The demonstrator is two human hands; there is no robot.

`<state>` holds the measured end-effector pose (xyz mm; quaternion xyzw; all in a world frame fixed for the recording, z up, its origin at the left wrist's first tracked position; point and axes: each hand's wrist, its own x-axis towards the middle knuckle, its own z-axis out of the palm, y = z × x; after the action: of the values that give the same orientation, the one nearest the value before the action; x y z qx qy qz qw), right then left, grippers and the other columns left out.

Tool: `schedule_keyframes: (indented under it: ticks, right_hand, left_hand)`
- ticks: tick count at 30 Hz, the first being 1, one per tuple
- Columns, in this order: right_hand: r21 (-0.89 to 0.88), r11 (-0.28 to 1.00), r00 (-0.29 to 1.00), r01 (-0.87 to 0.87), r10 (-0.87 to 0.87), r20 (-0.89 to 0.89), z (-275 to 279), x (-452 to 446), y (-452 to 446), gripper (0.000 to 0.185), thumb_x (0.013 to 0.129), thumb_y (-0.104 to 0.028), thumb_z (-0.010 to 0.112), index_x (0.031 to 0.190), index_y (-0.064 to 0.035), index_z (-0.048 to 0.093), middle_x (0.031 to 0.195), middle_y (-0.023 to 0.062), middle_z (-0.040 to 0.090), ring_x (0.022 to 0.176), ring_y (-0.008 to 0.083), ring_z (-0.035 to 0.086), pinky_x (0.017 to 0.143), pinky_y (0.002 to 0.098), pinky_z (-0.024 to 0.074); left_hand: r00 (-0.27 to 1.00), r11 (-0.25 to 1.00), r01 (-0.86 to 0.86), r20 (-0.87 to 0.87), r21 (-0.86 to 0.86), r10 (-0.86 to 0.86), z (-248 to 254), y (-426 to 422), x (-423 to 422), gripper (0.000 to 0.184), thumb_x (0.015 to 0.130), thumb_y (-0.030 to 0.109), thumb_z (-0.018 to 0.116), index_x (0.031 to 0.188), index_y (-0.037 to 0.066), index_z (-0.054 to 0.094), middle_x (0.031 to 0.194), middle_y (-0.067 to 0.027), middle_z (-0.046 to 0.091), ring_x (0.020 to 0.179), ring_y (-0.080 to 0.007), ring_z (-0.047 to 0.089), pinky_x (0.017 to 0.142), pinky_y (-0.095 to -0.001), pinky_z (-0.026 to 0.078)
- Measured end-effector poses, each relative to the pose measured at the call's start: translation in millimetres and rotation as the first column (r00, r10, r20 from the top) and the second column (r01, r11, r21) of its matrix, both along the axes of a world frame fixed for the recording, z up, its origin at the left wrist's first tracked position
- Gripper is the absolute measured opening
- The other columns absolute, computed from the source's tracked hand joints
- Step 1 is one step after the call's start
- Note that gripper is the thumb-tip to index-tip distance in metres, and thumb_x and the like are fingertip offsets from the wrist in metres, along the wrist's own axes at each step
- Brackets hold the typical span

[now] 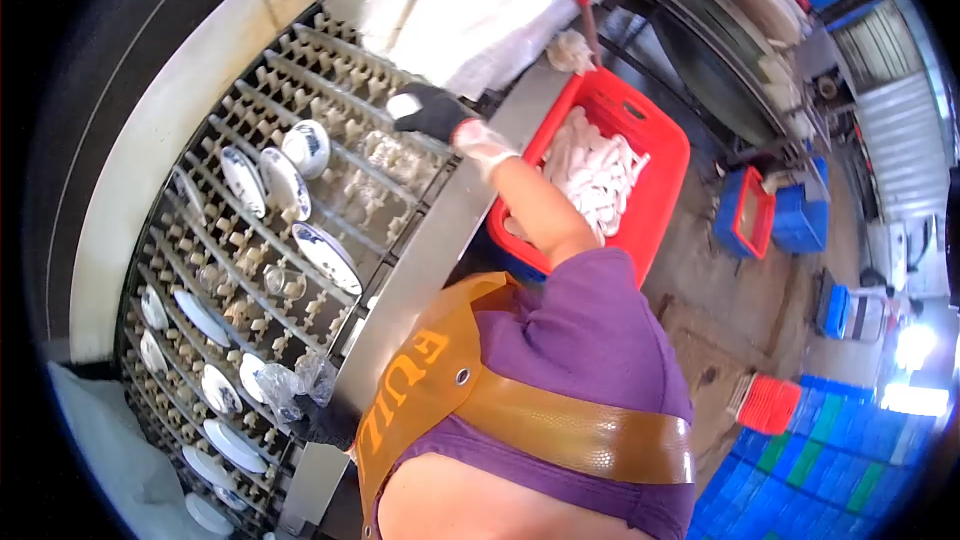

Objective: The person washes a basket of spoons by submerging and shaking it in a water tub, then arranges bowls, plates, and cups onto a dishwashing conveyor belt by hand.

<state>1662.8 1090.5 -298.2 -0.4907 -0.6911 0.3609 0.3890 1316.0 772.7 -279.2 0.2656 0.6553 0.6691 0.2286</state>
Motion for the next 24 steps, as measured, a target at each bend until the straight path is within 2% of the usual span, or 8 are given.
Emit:
schedule_keyframes:
  ticks: [3,4,6,8,15,19,22,24]
  right_hand:
    - [-0.035,0.938,0.931,0.344,-0.346,-0.115,-37,111,-48,0.04,0.063,-0.022,0.076,0.097,-0.0068,0.062,0.087,0.0109,0.065,0.079,0.021,0.06,0.072,0.0326,0.0483]
    - [-0.089,0.861,0.844,0.501,-0.462,0.273,30,129,-99,0.055,0.064,-0.037,0.074,0.108,-0.0081,0.059,0.098,0.014,0.064,0.089,0.027,0.061,0.078,0.0345,0.047]
    - [0.056,0.885,0.665,0.463,-0.388,0.639,-71,237,-117,0.054,0.069,-0.039,0.068,0.112,-0.0089,0.058,0.107,0.0168,0.06,0.101,0.0319,0.056,0.087,0.0408,0.0424]
    - [0.133,0.799,0.529,0.587,-0.502,0.684,-52,237,-145,0.058,0.07,-0.039,0.067,0.116,-0.0063,0.054,0.11,0.0176,0.059,0.103,0.0315,0.055,0.089,0.0402,0.0424]
    - [0.171,0.968,0.904,0.183,-0.234,0.358,-33,121,-57,0.025,0.077,-0.024,0.059,0.095,-0.007,0.064,0.091,0.0147,0.064,0.086,0.031,0.061,0.078,0.0382,0.0469]
    - [-0.107,0.994,0.599,0.034,0.065,0.798,-33,70,14,0.04,0.074,-0.039,0.058,0.092,-0.0041,0.063,0.094,0.0207,0.063,0.091,0.0349,0.06,0.082,0.0413,0.0453]
    - [0.106,0.972,0.623,0.209,-0.216,0.752,-96,86,50,0.081,0.071,-0.054,0.058,0.126,0.0039,0.043,0.123,0.0247,0.05,0.114,0.036,0.049,0.095,0.0425,0.0376]
    - [0.158,0.912,0.488,0.378,-0.341,0.804,-88,72,42,0.083,0.069,-0.059,0.059,0.122,0.0037,0.046,0.119,0.0246,0.051,0.109,0.036,0.051,0.088,0.042,0.0418]
  left_hand:
    - [0.998,0.998,0.057,-0.005,-0.004,-0.057,-2,13,-1,0.027,0.083,0.012,0.051,0.108,0.002,0.055,0.098,-0.0087,0.06,0.089,-0.0194,0.056,0.077,-0.0325,0.045]
    - [0.998,0.998,0.061,-0.006,-0.007,-0.061,-2,15,-2,0.027,0.083,0.013,0.051,0.107,0.002,0.055,0.098,-0.0086,0.06,0.089,-0.0194,0.056,0.077,-0.0326,0.045]
    - [0.999,0.999,0.037,-0.019,-0.005,-0.037,0,13,-5,0.026,0.083,0.014,0.051,0.107,0.002,0.055,0.097,-0.0085,0.06,0.089,-0.0194,0.055,0.077,-0.0329,0.045]
    - [1.0,1.0,-0.012,-0.026,-0.002,0.012,2,5,-4,0.026,0.084,0.015,0.051,0.106,0.003,0.056,0.097,-0.0083,0.06,0.089,-0.0195,0.055,0.077,-0.0331,0.045]
    - [0.977,0.978,-0.211,-0.04,0.006,0.211,6,-36,11,0.025,0.084,0.019,0.051,0.104,0.004,0.057,0.096,-0.0078,0.06,0.089,-0.0196,0.055,0.078,-0.0338,0.045]
    - [0.924,0.925,-0.379,-0.059,0.011,0.379,6,-78,22,0.025,0.085,0.021,0.051,0.103,0.005,0.057,0.095,-0.0075,0.06,0.089,-0.0196,0.055,0.078,-0.0342,0.044]
    - [0.831,0.833,-0.552,-0.076,0.015,0.552,1,-126,29,0.025,0.085,0.022,0.051,0.102,0.005,0.057,0.095,-0.0072,0.06,0.089,-0.0197,0.055,0.079,-0.0345,0.044]
    - [0.735,0.739,-0.674,-0.096,0.002,0.671,-8,-164,38,0.025,0.085,0.023,0.051,0.101,0.006,0.058,0.095,-0.0071,0.06,0.089,-0.0197,0.055,0.079,-0.0348,0.044]
